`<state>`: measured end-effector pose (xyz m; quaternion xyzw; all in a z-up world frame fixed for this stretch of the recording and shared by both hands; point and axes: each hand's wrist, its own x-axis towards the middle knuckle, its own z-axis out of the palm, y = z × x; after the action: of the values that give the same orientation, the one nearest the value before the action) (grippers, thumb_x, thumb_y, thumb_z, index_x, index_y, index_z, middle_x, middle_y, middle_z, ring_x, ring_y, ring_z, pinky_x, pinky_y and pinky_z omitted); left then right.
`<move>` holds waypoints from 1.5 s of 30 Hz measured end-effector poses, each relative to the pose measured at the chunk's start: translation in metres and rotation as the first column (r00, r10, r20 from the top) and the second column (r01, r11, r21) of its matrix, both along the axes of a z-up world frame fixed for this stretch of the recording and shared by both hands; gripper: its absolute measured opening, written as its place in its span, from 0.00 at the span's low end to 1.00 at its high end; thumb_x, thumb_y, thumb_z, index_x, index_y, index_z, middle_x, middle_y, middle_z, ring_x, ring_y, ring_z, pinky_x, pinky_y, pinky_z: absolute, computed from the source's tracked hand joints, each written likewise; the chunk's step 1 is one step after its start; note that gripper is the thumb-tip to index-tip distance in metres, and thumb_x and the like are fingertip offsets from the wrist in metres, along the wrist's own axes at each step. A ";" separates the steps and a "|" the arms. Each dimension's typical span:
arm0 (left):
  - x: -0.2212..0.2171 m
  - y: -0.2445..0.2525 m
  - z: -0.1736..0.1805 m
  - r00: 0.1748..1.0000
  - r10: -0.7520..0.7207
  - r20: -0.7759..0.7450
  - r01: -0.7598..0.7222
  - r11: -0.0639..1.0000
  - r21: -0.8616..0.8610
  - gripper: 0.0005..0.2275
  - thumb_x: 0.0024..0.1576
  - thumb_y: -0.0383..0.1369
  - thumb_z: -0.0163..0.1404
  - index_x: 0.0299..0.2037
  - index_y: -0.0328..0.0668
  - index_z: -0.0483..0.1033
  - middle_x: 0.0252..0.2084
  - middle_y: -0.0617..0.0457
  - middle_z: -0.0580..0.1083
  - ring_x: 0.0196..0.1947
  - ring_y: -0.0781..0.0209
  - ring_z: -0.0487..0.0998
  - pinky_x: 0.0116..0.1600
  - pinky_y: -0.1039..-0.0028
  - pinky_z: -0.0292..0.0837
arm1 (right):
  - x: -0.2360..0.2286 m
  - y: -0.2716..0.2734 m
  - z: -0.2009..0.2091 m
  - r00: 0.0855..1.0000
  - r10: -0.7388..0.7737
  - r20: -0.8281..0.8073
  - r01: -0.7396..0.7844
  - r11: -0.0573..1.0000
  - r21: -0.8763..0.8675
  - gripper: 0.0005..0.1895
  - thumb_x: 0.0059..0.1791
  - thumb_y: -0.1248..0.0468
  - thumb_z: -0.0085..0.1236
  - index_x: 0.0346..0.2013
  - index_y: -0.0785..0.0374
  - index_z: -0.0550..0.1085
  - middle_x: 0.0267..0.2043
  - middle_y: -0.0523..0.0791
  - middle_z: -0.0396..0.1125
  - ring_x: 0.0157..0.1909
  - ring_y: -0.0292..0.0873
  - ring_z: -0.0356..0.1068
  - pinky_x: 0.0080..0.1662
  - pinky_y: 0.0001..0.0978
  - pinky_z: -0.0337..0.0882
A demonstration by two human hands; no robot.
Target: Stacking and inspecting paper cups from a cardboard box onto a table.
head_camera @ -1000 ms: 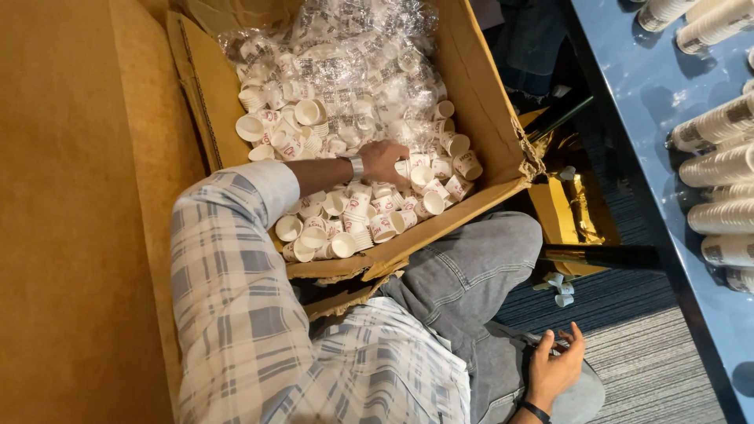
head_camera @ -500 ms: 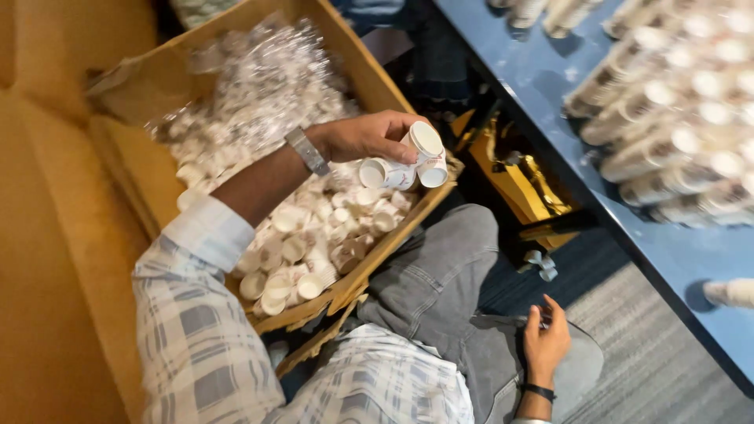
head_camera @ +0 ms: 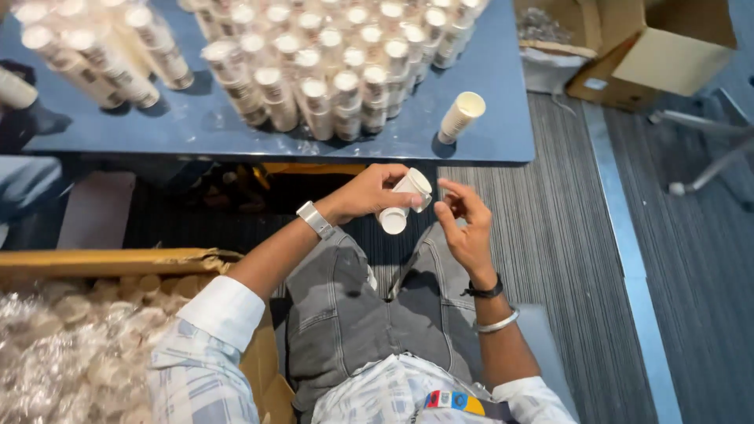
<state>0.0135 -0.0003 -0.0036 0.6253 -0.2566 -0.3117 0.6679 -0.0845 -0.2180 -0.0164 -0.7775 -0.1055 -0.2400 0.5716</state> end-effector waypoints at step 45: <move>-0.018 -0.008 -0.013 0.994 -0.103 -0.037 0.105 0.993 0.046 0.19 0.55 0.39 0.61 0.52 0.36 0.76 0.42 0.58 0.76 0.39 0.73 0.76 0.44 0.80 0.74 | 0.092 -0.026 0.041 0.935 -0.204 0.289 0.301 0.889 -0.346 0.24 0.56 0.51 0.57 0.64 0.58 0.71 0.67 0.50 0.60 0.64 0.49 0.62 0.60 0.41 0.65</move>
<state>-0.0042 -0.0084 -0.0169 0.6213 -0.2696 -0.3630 0.6399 0.0075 -0.2441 0.0243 -0.8459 -0.1174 -0.3812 0.3540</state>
